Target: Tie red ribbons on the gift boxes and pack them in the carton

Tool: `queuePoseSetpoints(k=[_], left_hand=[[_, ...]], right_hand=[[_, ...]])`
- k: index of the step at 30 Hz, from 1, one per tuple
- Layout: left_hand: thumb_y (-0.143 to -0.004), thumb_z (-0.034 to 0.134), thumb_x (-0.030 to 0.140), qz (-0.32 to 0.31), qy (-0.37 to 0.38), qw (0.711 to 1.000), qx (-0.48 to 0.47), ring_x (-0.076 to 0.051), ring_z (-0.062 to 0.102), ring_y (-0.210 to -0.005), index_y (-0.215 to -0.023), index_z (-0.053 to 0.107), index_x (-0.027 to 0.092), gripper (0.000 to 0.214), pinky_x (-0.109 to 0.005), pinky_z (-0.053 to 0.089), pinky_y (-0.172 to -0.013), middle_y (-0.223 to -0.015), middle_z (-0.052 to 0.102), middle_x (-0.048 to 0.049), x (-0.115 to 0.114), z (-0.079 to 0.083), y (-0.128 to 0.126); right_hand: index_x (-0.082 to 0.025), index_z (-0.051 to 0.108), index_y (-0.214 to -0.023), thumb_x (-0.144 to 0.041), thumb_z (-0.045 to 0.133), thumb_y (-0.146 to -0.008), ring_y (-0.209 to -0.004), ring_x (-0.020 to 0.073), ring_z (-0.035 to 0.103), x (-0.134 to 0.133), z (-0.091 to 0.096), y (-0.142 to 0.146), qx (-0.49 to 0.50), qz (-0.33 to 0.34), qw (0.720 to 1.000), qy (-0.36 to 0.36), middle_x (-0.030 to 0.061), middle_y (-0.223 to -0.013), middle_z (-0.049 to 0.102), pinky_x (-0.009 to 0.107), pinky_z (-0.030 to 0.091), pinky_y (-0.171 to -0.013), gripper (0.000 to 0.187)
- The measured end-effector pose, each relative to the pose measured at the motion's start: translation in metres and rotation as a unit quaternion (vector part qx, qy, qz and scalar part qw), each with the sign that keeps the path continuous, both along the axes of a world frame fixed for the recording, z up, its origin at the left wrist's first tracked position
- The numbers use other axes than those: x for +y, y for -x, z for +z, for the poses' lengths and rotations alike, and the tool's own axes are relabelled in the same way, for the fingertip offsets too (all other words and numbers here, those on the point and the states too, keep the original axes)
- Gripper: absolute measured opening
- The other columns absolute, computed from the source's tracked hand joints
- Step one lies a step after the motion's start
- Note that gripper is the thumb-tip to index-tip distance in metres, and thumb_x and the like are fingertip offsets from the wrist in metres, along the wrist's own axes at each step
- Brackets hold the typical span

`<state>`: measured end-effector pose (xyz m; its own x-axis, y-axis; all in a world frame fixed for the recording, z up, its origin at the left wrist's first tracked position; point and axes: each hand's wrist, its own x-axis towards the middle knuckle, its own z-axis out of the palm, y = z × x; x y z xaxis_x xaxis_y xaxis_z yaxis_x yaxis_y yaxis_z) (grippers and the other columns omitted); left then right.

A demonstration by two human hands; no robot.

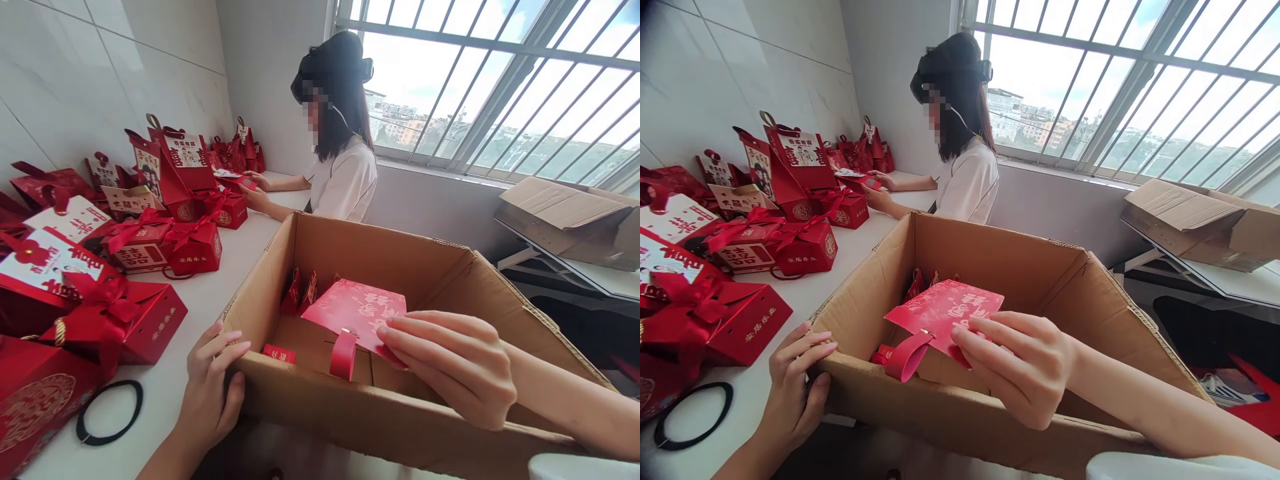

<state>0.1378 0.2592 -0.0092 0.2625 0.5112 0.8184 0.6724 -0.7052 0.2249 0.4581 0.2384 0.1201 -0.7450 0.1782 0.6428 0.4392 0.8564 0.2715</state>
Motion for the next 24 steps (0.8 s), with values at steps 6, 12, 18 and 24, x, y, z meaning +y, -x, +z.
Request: queuePoseSetpoints(k=[6, 12, 18, 24], left_hand=[[-0.077, 0.044, 0.010, 0.010, 0.007, 1.000, -0.003, -0.028, 0.037, -0.123, -0.114, 0.043, 0.023, 0.040, -0.050, 0.035, -0.100, -0.108, 0.049, -0.0079, 0.000, 0.000, -0.001], [-0.076, 0.044, 0.010, 0.007, 0.009, 1.000, -0.007, -0.027, 0.036, -0.124, -0.114, 0.044, 0.023, 0.040, -0.049, 0.036, -0.101, -0.109, 0.048, -0.0078, 0.001, -0.001, -0.001], [-0.076, 0.044, 0.009, 0.001, 0.007, 1.000, -0.008, -0.027, 0.035, -0.124, -0.115, 0.044, 0.023, 0.041, -0.049, 0.035, -0.101, -0.109, 0.049, -0.0077, 0.000, 0.000, -0.001], [-0.077, 0.044, 0.008, -0.002, 0.007, 1.000, -0.003, -0.027, 0.033, -0.126, -0.115, 0.044, 0.021, 0.040, -0.047, 0.033, -0.102, -0.110, 0.048, -0.0089, 0.000, -0.001, 0.000]], right_hand=[[-0.029, 0.062, -0.104, -0.019, 0.046, -0.088, -0.082, 0.0184, 0.068, -0.011, 0.002, 0.007, 0.059, -0.028, 0.997, 0.038, -0.0003, -0.095, 0.071, 0.030, 0.059, -0.075, 0.024], [-0.027, 0.066, -0.084, -0.025, 0.057, -0.084, -0.067, 0.0148, 0.068, 0.000, 0.017, 0.009, 0.138, -0.124, 0.970, 0.156, 0.0013, -0.084, 0.072, 0.022, 0.058, -0.056, 0.009], [-0.021, 0.068, -0.078, -0.041, 0.059, -0.080, -0.062, 0.0150, 0.066, 0.026, 0.019, 0.009, 0.356, -0.228, 0.830, 0.363, 0.0023, -0.077, 0.070, 0.021, 0.057, -0.048, 0.022], [-0.021, 0.067, -0.074, -0.047, 0.063, -0.074, -0.064, 0.0169, 0.067, 0.032, 0.016, 0.006, 0.418, -0.215, 0.726, 0.503, 0.0010, -0.071, 0.069, 0.023, 0.058, -0.048, 0.026]])
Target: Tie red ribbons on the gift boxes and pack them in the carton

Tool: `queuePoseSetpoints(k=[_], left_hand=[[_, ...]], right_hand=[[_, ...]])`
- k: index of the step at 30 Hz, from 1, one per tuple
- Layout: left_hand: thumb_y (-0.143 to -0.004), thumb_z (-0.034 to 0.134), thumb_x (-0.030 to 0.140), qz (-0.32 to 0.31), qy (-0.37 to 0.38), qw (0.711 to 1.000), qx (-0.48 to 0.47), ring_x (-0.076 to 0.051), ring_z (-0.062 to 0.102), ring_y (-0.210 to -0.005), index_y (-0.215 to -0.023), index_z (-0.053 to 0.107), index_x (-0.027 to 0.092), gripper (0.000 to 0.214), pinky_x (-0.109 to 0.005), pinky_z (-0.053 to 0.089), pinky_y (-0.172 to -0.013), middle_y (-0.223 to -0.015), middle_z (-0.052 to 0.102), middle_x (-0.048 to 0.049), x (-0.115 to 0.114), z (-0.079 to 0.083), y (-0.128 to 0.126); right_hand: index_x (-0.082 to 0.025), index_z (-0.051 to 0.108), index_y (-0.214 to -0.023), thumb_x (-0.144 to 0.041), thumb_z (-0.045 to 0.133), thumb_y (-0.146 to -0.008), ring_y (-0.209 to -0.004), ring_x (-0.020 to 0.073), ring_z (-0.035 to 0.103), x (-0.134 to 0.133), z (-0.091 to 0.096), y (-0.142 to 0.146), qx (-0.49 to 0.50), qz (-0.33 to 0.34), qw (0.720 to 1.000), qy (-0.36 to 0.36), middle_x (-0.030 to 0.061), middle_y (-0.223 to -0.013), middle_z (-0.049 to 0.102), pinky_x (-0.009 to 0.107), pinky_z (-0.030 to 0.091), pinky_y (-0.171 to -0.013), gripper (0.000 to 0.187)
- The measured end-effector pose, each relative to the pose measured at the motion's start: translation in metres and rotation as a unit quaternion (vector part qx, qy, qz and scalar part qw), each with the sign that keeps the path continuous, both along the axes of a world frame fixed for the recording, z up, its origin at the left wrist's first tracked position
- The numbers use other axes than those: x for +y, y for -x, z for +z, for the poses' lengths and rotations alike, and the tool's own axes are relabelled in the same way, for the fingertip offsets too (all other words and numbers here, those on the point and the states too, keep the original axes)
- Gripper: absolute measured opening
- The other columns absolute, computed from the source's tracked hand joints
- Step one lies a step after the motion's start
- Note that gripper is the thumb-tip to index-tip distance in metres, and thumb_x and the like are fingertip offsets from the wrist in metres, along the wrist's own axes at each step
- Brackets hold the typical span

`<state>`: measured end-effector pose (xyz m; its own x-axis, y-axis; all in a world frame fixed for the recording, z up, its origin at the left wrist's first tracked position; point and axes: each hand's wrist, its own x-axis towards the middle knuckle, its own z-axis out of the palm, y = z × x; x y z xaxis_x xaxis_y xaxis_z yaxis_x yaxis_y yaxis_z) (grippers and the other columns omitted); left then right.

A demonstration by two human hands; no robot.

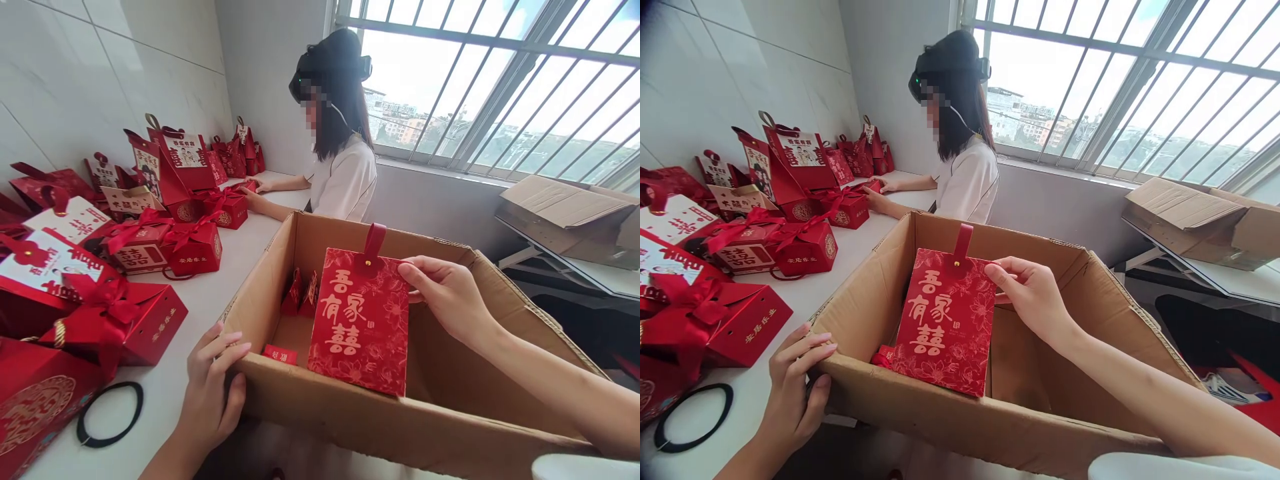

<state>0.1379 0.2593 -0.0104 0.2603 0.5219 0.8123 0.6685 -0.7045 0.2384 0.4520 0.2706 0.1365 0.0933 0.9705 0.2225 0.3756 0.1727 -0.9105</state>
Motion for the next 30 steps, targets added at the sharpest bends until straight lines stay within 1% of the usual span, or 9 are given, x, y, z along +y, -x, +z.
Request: queuePoseSetpoints(k=[5, 10, 16, 21, 24, 26, 28, 30], left_hand=[[-0.077, 0.043, 0.008, 0.005, -0.001, 1.000, 0.001, -0.027, 0.033, -0.126, -0.114, 0.043, 0.022, 0.040, -0.047, 0.034, -0.101, -0.110, 0.048, -0.0085, 0.000, 0.000, -0.001], [-0.077, 0.043, 0.009, 0.013, 0.002, 1.000, 0.002, -0.027, 0.036, -0.124, -0.114, 0.043, 0.023, 0.039, -0.047, 0.036, -0.099, -0.109, 0.049, -0.0078, -0.001, 0.001, -0.001], [-0.077, 0.042, 0.008, 0.009, 0.002, 1.000, 0.006, -0.027, 0.034, -0.125, -0.114, 0.043, 0.020, 0.039, -0.046, 0.035, -0.100, -0.110, 0.048, -0.0093, -0.003, 0.002, -0.001], [-0.077, 0.042, 0.007, 0.003, 0.004, 1.000, 0.005, -0.027, 0.033, -0.126, -0.115, 0.043, 0.020, 0.040, -0.045, 0.033, -0.101, -0.110, 0.047, -0.0097, -0.003, 0.002, -0.001], [-0.077, 0.042, 0.006, -0.004, -0.001, 1.000, 0.005, -0.027, 0.031, -0.127, -0.115, 0.043, 0.018, 0.040, -0.044, 0.031, -0.103, -0.111, 0.046, -0.0103, -0.002, 0.002, -0.001], [-0.077, 0.042, 0.005, -0.007, -0.004, 1.000, 0.004, -0.027, 0.030, -0.127, -0.114, 0.044, 0.017, 0.039, -0.043, 0.029, -0.104, -0.111, 0.046, -0.0107, -0.002, 0.002, -0.001], [-0.077, 0.042, 0.005, -0.008, -0.005, 1.000, 0.004, -0.027, 0.030, -0.127, -0.114, 0.044, 0.016, 0.039, -0.043, 0.029, -0.104, -0.111, 0.046, -0.0109, -0.002, 0.002, -0.002], [-0.077, 0.042, 0.005, -0.009, -0.006, 1.000, 0.004, -0.027, 0.030, -0.127, -0.114, 0.044, 0.016, 0.039, -0.042, 0.029, -0.104, -0.111, 0.045, -0.0109, -0.001, 0.002, -0.002]], right_hand=[[-0.021, 0.068, -0.075, -0.047, 0.064, -0.073, -0.065, 0.0168, 0.067, 0.001, -0.002, 0.000, 0.028, 0.003, 0.999, 0.021, 0.0012, -0.072, 0.069, 0.023, 0.058, -0.051, 0.026], [-0.021, 0.067, -0.077, -0.048, 0.065, -0.072, -0.068, 0.0162, 0.067, 0.000, -0.002, 0.000, 0.027, -0.005, 0.999, 0.034, 0.0014, -0.076, 0.070, 0.021, 0.057, -0.052, 0.028], [-0.021, 0.067, -0.078, -0.049, 0.064, -0.072, -0.069, 0.0155, 0.066, 0.000, -0.003, 0.000, 0.032, -0.014, 0.998, 0.053, 0.0020, -0.078, 0.070, 0.019, 0.055, -0.053, 0.029], [-0.021, 0.068, -0.083, -0.047, 0.066, -0.072, -0.073, 0.0171, 0.066, 0.005, -0.008, -0.002, 0.078, -0.009, 0.994, 0.078, 0.0029, -0.081, 0.069, 0.021, 0.055, -0.055, 0.029], [-0.018, 0.068, -0.087, -0.045, 0.066, -0.073, -0.069, 0.0165, 0.066, 0.010, -0.011, -0.005, 0.149, 0.010, 0.982, 0.114, 0.0038, -0.081, 0.069, 0.023, 0.056, -0.057, 0.030], [-0.016, 0.067, -0.090, -0.041, 0.065, -0.076, -0.063, 0.0147, 0.065, 0.014, -0.013, -0.007, 0.201, 0.017, 0.969, 0.141, 0.0044, -0.078, 0.069, 0.022, 0.056, -0.054, 0.029], [-0.014, 0.066, -0.089, -0.034, 0.062, -0.080, -0.057, 0.0126, 0.064, 0.018, -0.015, -0.008, 0.251, 0.008, 0.952, 0.173, 0.0048, -0.075, 0.069, 0.020, 0.055, -0.051, 0.022], [-0.013, 0.065, -0.088, -0.027, 0.056, -0.085, -0.057, 0.0122, 0.064, 0.021, -0.015, -0.007, 0.294, -0.009, 0.930, 0.219, 0.0058, -0.074, 0.069, 0.019, 0.054, -0.050, 0.017]])
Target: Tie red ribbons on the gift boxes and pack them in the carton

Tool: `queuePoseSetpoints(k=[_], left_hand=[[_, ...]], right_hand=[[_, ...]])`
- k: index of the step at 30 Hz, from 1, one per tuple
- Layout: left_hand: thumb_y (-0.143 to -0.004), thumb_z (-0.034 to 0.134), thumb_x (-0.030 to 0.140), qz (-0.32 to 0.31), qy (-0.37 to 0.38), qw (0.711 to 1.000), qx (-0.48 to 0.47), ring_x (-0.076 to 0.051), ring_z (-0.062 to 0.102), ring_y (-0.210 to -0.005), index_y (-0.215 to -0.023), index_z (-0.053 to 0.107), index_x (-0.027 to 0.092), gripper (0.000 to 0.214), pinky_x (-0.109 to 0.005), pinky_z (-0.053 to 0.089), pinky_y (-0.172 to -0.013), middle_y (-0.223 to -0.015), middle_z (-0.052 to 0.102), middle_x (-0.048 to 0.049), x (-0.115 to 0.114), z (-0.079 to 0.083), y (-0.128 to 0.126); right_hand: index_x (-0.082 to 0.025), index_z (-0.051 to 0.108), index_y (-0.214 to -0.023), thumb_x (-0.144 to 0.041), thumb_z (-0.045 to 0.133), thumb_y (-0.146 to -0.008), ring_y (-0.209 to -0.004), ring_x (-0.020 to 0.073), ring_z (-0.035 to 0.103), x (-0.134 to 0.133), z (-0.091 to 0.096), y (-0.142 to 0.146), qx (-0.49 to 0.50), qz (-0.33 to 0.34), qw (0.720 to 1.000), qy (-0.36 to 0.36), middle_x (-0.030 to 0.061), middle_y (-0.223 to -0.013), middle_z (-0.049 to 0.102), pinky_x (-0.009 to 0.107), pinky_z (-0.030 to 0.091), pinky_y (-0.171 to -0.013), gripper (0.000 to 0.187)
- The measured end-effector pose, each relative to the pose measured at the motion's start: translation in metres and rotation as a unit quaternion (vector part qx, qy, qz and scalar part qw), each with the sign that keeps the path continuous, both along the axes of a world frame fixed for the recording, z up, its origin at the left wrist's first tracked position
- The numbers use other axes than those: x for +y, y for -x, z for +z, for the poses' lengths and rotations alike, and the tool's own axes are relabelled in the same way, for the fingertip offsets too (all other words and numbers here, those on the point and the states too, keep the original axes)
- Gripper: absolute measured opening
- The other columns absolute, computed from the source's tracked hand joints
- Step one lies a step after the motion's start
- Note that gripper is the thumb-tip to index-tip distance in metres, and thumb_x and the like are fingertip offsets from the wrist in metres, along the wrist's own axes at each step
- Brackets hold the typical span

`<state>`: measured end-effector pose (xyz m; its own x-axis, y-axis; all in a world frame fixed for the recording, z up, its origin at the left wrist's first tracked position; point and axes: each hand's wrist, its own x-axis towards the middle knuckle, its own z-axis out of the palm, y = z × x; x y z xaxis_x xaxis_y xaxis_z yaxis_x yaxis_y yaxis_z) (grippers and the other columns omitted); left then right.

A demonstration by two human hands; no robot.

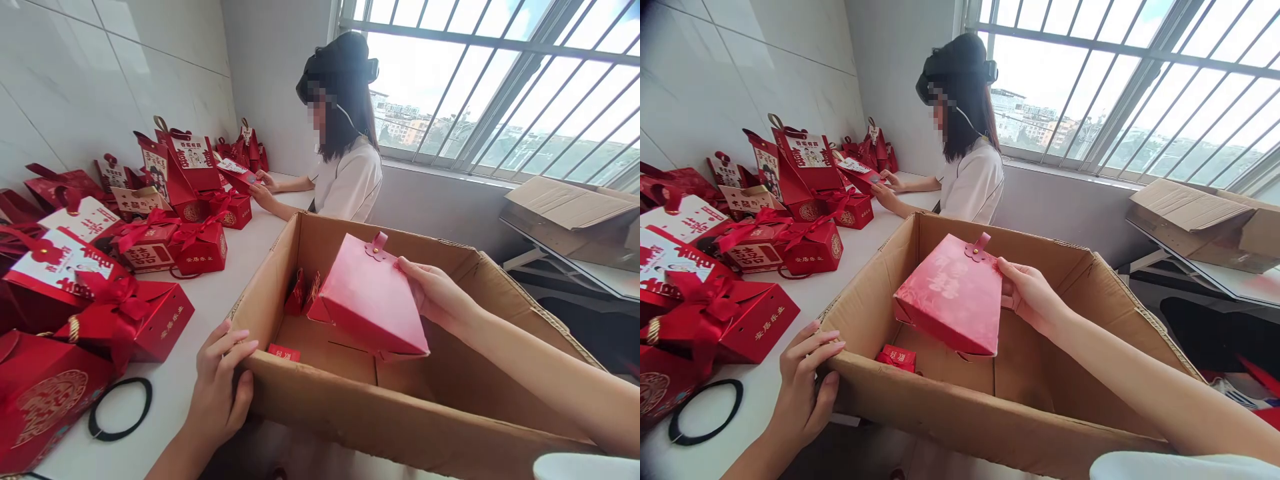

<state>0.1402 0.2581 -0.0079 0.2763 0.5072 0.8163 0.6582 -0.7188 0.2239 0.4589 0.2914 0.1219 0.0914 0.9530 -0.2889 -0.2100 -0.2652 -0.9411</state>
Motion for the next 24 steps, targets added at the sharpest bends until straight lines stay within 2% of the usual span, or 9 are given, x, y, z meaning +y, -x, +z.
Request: queuePoseSetpoints(k=[4, 8, 15, 21, 24], left_hand=[[-0.077, 0.043, 0.005, 0.000, -0.004, 1.000, 0.001, -0.027, 0.031, -0.127, -0.114, 0.044, 0.017, 0.039, -0.042, 0.030, -0.103, -0.110, 0.047, -0.0105, 0.001, 0.000, 0.000], [-0.077, 0.044, 0.006, 0.003, -0.003, 1.000, -0.004, -0.027, 0.032, -0.126, -0.114, 0.044, 0.018, 0.040, -0.044, 0.032, -0.102, -0.110, 0.048, -0.0102, 0.002, 0.000, 0.001], [-0.077, 0.044, 0.009, 0.018, 0.005, 1.000, -0.015, -0.027, 0.036, -0.124, -0.114, 0.045, 0.022, 0.039, -0.047, 0.036, -0.099, -0.109, 0.049, -0.0083, 0.000, -0.002, 0.002], [-0.077, 0.044, 0.009, 0.017, 0.004, 1.000, -0.016, -0.027, 0.035, -0.124, -0.111, 0.045, 0.020, 0.036, -0.046, 0.034, -0.101, -0.109, 0.049, -0.0092, 0.000, -0.004, 0.002], [-0.077, 0.043, 0.008, 0.020, -0.001, 1.000, -0.016, -0.026, 0.035, -0.124, -0.111, 0.045, 0.020, 0.035, -0.045, 0.034, -0.101, -0.108, 0.049, -0.0090, 0.001, -0.005, 0.003]], right_hand=[[-0.011, 0.063, -0.094, -0.021, 0.045, -0.090, -0.056, 0.0132, 0.065, 0.001, 0.004, 0.004, 0.058, 0.003, 0.994, 0.091, 0.0068, -0.074, 0.069, 0.020, 0.055, -0.049, 0.020], [-0.012, 0.061, -0.099, -0.023, 0.042, -0.092, -0.056, 0.0153, 0.066, -0.001, 0.007, 0.008, 0.083, 0.008, 0.990, 0.115, 0.0069, -0.072, 0.070, 0.022, 0.056, -0.046, 0.024], [-0.010, 0.059, -0.094, -0.016, 0.043, -0.088, -0.057, 0.0112, 0.066, -0.005, 0.012, 0.010, 0.137, -0.031, 0.988, 0.069, 0.0048, -0.070, 0.067, 0.013, 0.055, -0.045, 0.018], [-0.011, 0.059, -0.090, -0.016, 0.049, -0.084, -0.057, 0.0106, 0.065, -0.007, 0.012, 0.008, 0.151, -0.032, 0.987, 0.045, 0.0035, -0.071, 0.066, 0.016, 0.057, -0.048, 0.013], [-0.012, 0.059, -0.089, -0.021, 0.051, -0.083, -0.063, 0.0112, 0.065, -0.006, 0.011, 0.006, 0.113, -0.021, 0.993, 0.019, 0.0045, -0.075, 0.066, 0.018, 0.059, -0.054, 0.013]])
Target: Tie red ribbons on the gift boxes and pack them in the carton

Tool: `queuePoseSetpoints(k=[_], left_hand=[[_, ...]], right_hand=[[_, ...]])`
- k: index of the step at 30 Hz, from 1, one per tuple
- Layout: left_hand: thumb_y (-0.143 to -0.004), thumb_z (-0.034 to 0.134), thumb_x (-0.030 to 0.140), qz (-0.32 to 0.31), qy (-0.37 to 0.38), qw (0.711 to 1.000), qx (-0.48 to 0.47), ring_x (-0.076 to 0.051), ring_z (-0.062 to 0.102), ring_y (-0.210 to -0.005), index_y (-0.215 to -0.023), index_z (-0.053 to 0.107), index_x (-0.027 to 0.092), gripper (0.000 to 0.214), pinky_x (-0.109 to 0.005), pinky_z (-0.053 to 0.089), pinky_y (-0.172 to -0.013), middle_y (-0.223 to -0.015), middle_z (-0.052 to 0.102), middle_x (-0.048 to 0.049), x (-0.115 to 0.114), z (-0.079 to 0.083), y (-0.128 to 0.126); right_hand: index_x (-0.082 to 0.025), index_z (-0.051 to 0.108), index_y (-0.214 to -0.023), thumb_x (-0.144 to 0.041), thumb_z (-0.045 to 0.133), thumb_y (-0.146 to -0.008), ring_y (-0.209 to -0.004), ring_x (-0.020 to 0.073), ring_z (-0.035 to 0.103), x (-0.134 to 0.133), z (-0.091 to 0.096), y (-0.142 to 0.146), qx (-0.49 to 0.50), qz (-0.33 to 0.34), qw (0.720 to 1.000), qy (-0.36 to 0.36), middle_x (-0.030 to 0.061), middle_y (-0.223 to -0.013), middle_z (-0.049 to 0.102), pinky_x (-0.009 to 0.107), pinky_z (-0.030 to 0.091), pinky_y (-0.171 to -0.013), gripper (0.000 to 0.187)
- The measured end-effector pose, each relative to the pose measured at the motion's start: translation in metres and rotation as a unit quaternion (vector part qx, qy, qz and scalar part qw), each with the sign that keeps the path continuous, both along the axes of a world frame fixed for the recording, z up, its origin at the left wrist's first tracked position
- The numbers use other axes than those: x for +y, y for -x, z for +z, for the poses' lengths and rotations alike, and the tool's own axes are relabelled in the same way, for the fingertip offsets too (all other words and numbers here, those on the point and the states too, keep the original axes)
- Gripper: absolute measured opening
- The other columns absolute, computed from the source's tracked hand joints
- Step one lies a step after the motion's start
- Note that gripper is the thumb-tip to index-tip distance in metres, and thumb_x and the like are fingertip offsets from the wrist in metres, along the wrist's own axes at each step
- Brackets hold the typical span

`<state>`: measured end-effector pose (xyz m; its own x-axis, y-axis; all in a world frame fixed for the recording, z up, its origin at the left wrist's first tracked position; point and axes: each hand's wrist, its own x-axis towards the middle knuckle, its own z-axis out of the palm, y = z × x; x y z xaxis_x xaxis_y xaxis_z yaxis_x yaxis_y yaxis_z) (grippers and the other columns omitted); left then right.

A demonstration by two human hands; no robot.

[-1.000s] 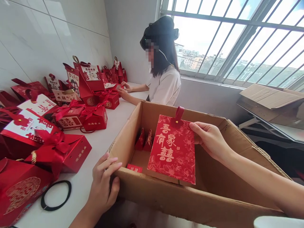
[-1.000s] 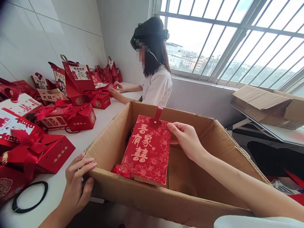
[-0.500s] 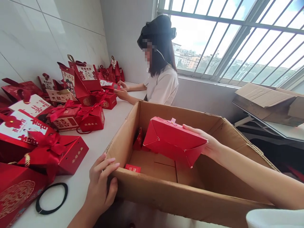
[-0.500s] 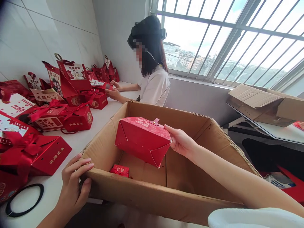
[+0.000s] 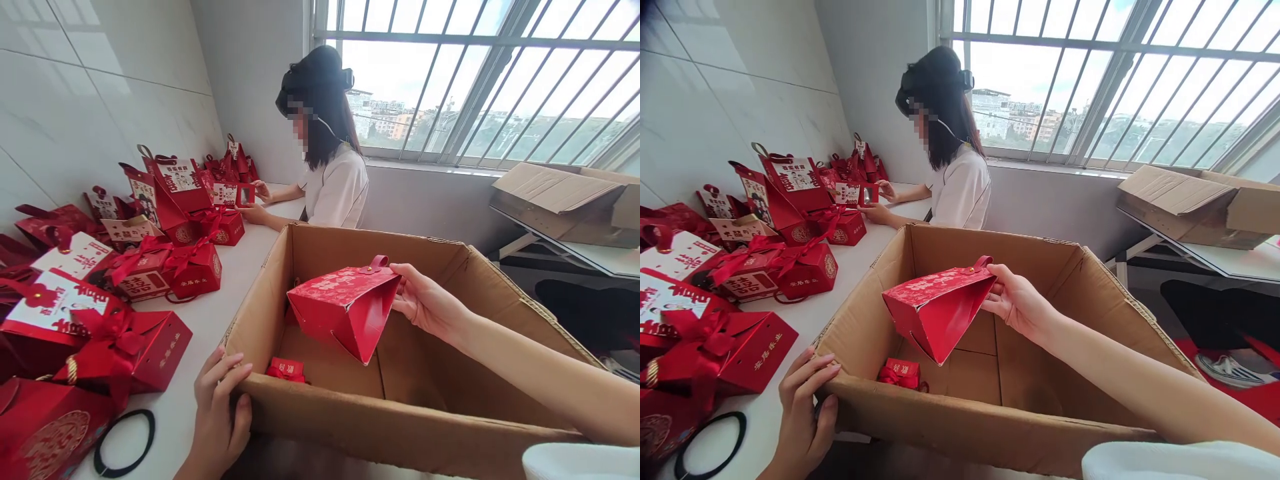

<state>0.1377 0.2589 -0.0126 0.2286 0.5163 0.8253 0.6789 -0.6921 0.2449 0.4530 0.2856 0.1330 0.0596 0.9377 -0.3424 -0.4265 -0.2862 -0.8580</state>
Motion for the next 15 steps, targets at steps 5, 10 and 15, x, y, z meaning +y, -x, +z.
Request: queuePoseSetpoints(k=[5, 10, 15], left_hand=[[-0.078, 0.043, 0.009, 0.007, 0.010, 1.000, 0.000, -0.026, 0.035, -0.124, -0.112, 0.043, 0.022, 0.036, -0.048, 0.036, -0.099, -0.109, 0.048, -0.0086, -0.002, -0.001, -0.001], [-0.078, 0.040, 0.007, 0.014, 0.025, 0.999, -0.013, -0.027, 0.033, -0.125, -0.112, 0.042, 0.021, 0.037, -0.049, 0.038, -0.097, -0.109, 0.047, -0.0099, -0.007, -0.001, -0.006], [-0.077, 0.040, 0.007, 0.016, 0.028, 0.999, -0.015, -0.026, 0.036, -0.123, -0.111, 0.044, 0.021, 0.037, -0.047, 0.041, -0.096, -0.109, 0.048, -0.0092, -0.008, 0.002, -0.008]], right_hand=[[-0.015, 0.055, -0.071, -0.027, 0.060, -0.076, -0.073, 0.0161, 0.065, 0.015, -0.019, -0.021, -0.250, 0.108, 0.960, -0.069, 0.0045, -0.078, 0.065, 0.029, 0.060, -0.058, 0.014], [-0.015, 0.049, -0.061, -0.020, 0.061, -0.070, -0.058, 0.0152, 0.065, 0.048, -0.079, -0.054, -0.552, 0.217, 0.805, 0.020, 0.0031, -0.065, 0.063, 0.019, 0.051, -0.044, 0.017], [-0.015, 0.045, -0.049, -0.011, 0.061, -0.065, -0.038, 0.0191, 0.058, 0.085, -0.129, -0.065, -0.631, 0.226, 0.734, 0.106, 0.0032, -0.038, 0.051, 0.020, 0.040, -0.034, 0.023]])
